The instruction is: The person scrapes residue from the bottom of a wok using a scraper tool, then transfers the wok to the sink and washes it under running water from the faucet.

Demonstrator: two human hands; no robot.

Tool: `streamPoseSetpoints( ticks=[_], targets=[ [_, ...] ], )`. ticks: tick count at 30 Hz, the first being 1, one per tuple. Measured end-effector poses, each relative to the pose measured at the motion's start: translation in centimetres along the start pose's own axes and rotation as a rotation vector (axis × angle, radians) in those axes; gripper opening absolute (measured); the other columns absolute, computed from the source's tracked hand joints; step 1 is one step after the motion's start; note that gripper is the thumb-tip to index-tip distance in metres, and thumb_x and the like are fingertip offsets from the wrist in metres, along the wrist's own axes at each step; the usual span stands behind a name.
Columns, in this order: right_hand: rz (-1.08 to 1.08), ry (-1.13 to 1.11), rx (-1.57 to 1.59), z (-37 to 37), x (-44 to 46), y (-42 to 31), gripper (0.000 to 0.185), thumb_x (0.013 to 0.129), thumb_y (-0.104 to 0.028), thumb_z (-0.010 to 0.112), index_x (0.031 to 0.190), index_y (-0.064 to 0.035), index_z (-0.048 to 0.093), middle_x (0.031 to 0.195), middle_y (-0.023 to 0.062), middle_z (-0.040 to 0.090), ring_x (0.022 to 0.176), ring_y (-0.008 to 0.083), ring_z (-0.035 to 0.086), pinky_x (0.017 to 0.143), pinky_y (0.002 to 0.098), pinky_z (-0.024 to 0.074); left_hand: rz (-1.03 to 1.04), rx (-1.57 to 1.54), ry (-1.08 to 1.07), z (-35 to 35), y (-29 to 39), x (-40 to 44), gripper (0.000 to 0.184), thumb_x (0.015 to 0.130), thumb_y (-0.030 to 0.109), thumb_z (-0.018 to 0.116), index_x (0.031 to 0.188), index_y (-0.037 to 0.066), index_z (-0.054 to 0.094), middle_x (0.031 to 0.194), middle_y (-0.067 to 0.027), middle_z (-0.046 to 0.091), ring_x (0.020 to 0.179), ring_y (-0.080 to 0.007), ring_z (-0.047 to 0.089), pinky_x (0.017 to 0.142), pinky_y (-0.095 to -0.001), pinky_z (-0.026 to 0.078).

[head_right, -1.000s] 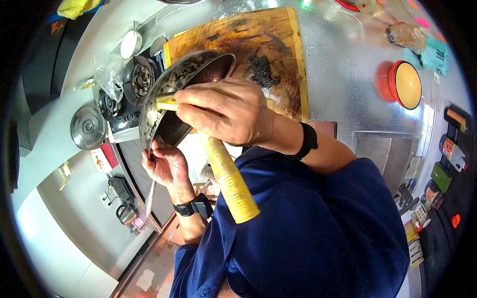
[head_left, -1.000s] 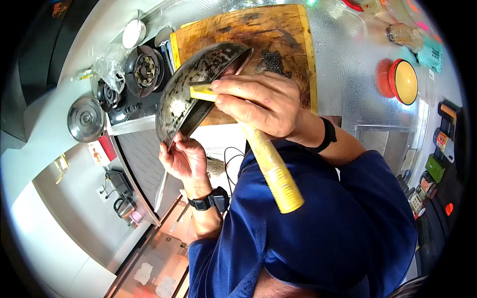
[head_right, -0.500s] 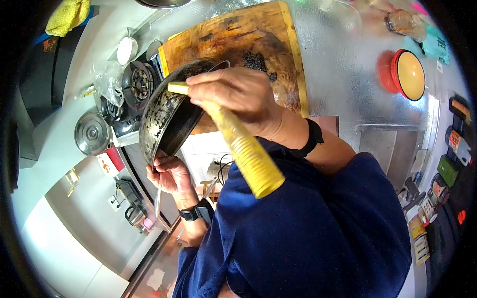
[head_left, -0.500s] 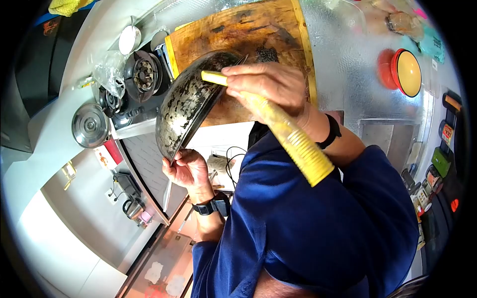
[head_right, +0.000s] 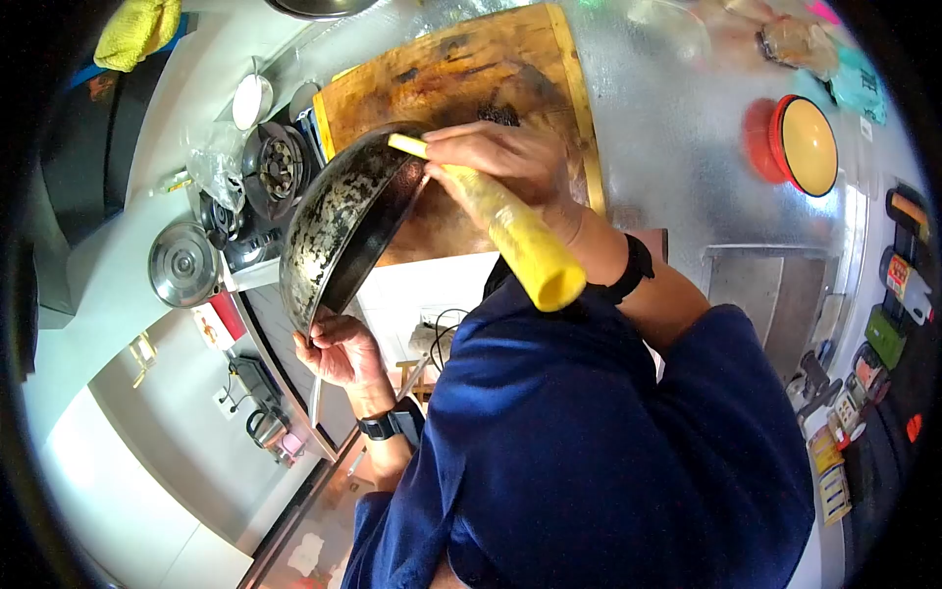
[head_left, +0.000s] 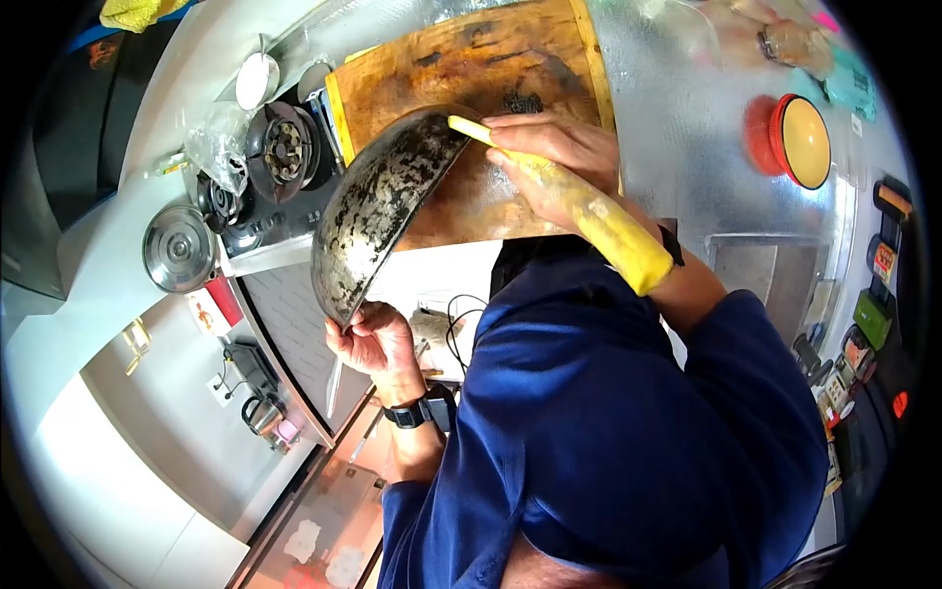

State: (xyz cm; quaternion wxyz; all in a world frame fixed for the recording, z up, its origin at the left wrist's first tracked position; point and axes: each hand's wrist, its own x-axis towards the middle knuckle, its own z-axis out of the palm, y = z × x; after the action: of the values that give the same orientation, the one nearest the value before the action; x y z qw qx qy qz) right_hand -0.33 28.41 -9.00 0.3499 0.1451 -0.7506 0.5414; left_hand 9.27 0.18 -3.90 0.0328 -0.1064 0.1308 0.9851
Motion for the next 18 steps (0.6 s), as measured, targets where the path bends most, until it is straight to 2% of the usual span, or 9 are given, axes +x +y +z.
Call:
streamPoseSetpoints(
  ticks=[2,4,7,8,9,11,13,15,18],
  targets=[
    [-0.039,0.042,0.061,0.7,-0.1,-1.1,0.018,0.077,-0.011,0.080,0.091,-0.0124,0.068,0.088,0.0040,0.074,0.078,0.0172,0.073,0.062,0.0268,0.0609,0.008,0.013,0.022,-0.2,0.0,-0.4,0.032,0.090,0.007,0.066,0.111,-0.015,0.056,0.097,-0.0201,0.067,0.089,-0.0261,0.073,0.076,-0.0273,0.064],
    [-0.055,-0.020,0.026,-0.3,0.6,-2.2,0.018,0.078,-0.014,0.080,0.091,-0.0121,0.066,0.089,0.0047,0.074,0.079,0.0179,0.073,0.062,0.0278,0.0613,0.026,0.029,0.037,0.0,-0.2,-0.3,0.034,0.090,0.009,0.066,0.112,-0.015,0.056,0.097,-0.0202,0.067,0.088,-0.0258,0.073,0.075,-0.0268,0.064],
    [-0.019,0.059,0.065,0.7,-1.3,1.5,0.013,0.082,-0.013,0.077,0.088,-0.0095,0.066,0.091,0.0056,0.072,0.079,0.0187,0.073,0.064,0.0296,0.0608,-0.005,0.013,0.006,-0.6,0.0,-0.6,0.037,0.090,0.010,0.067,0.114,-0.016,0.056,0.095,-0.0195,0.067,0.086,-0.0247,0.073,0.075,-0.0263,0.064],
    [0.108,-0.115,-0.149,0.0,-2.3,2.3,0.013,0.081,-0.009,0.078,0.088,-0.0067,0.067,0.092,0.0058,0.072,0.078,0.0189,0.072,0.065,0.0289,0.0597,0.007,0.014,0.031,-0.5,-0.1,-0.7,0.037,0.089,0.010,0.067,0.113,-0.016,0.056,0.093,-0.0179,0.066,0.084,-0.0231,0.072,0.074,-0.0257,0.064],
    [0.254,-0.094,0.050,0.3,-1.9,2.7,0.024,0.078,-0.006,0.081,0.097,-0.0051,0.066,0.097,0.0085,0.074,0.082,0.0177,0.073,0.068,0.0273,0.0593,0.001,0.014,0.032,-0.5,0.0,-1.0,0.037,0.089,0.010,0.067,0.113,-0.016,0.056,0.093,-0.0179,0.066,0.084,-0.0231,0.072,0.074,-0.0257,0.064],
    [0.188,-0.043,0.129,0.0,-2.1,1.5,0.024,0.079,-0.005,0.080,0.099,-0.0049,0.068,0.098,0.0076,0.074,0.086,0.0169,0.073,0.071,0.0277,0.0583,0.017,0.017,0.038,-0.9,0.4,-1.0,0.034,0.089,0.009,0.068,0.109,-0.016,0.057,0.091,-0.0169,0.066,0.080,-0.0221,0.073,0.073,-0.0255,0.065],
    [0.157,-0.067,0.132,-0.7,-0.5,-1.0,0.024,0.079,-0.002,0.079,0.099,-0.0050,0.068,0.098,0.0097,0.074,0.087,0.0208,0.073,0.072,0.0289,0.0582,0.031,0.021,0.079,-0.9,0.7,-1.7,0.031,0.088,0.008,0.068,0.106,-0.016,0.057,0.090,-0.0171,0.066,0.076,-0.0218,0.072,0.072,-0.0253,0.065],
    [0.229,0.033,0.222,0.4,-1.2,0.1,0.025,0.077,-0.001,0.080,0.098,-0.0053,0.067,0.097,0.0104,0.074,0.085,0.0221,0.073,0.070,0.0293,0.0583,0.031,0.002,0.048,-1.3,0.5,-1.3,0.029,0.089,0.008,0.068,0.103,-0.015,0.056,0.090,-0.0175,0.066,0.075,-0.0219,0.072,0.072,-0.0253,0.065],
    [0.136,-0.018,0.097,0.3,-0.7,0.7,0.026,0.076,0.000,0.081,0.098,-0.0056,0.068,0.097,0.0093,0.074,0.084,0.0204,0.073,0.071,0.0293,0.0585,0.020,0.013,0.051,-0.9,-0.1,-1.3,0.029,0.089,0.010,0.068,0.102,-0.014,0.057,0.089,-0.0169,0.066,0.080,-0.0209,0.072,0.071,-0.0246,0.064]
  ],
)
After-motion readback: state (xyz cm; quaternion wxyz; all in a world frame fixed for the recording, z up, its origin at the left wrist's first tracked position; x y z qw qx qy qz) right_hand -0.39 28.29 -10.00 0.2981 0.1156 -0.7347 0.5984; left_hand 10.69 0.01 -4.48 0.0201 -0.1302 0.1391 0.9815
